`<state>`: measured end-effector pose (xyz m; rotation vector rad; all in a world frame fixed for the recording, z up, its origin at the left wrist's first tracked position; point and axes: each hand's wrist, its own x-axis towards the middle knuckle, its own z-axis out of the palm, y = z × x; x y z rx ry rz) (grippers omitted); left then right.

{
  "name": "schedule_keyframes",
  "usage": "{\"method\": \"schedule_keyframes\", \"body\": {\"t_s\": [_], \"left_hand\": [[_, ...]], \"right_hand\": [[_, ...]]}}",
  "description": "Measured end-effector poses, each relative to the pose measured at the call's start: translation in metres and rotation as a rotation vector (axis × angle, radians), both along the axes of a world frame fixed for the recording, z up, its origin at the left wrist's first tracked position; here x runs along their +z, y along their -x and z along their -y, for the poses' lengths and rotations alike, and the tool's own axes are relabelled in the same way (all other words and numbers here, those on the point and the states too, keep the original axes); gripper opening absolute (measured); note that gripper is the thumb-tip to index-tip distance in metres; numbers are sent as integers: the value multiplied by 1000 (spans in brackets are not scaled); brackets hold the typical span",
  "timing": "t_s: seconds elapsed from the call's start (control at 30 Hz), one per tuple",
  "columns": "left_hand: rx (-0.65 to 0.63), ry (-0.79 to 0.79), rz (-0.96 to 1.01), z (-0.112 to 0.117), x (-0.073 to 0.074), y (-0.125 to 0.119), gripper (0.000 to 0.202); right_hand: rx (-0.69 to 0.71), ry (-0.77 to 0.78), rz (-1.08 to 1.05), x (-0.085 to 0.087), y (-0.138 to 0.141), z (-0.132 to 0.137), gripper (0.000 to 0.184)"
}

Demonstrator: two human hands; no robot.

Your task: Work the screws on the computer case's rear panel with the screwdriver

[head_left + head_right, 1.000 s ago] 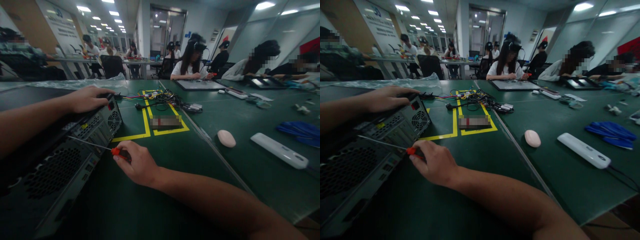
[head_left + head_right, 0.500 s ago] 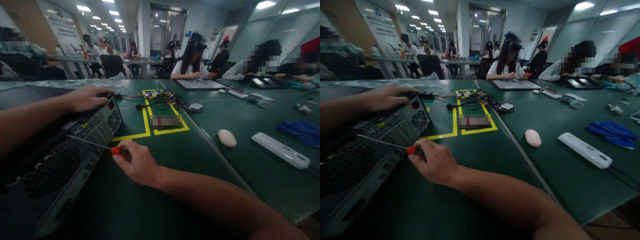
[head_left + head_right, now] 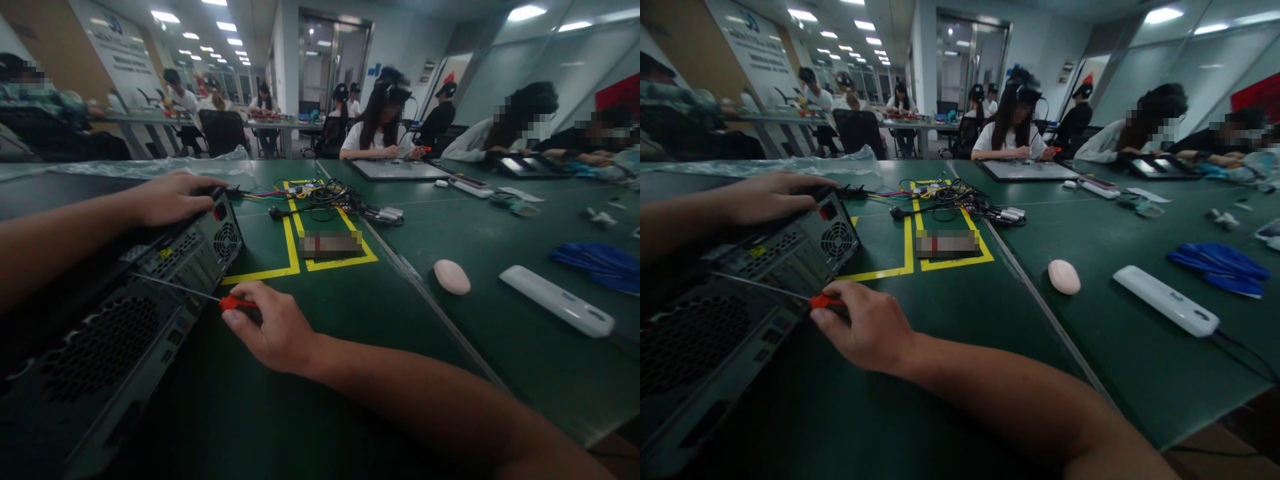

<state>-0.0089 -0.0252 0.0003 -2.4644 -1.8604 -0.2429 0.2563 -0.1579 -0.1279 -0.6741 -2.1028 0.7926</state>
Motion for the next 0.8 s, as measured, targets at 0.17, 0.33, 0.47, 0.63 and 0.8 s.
{"method": "schedule_keyframes", "body": {"t_s": [0.17,0.33,0.47,0.63,0.8], "left_hand": [[-53,28,24,-1,1,2,83],[-44,31,17,-1,1,2,83],[-40,19,23,-1,0,3,83],[-43,27,27,-2,-1,4,85],[-48,13,13,-3,-1,4,83]], "right_hand": [[23,19,-36,-3,0,0,30],[44,39,-40,-2,1,-1,23],[26,33,-24,-3,1,-1,25],[19,32,-23,-4,2,-1,26],[11,49,-10,-2,2,0,25]]}}
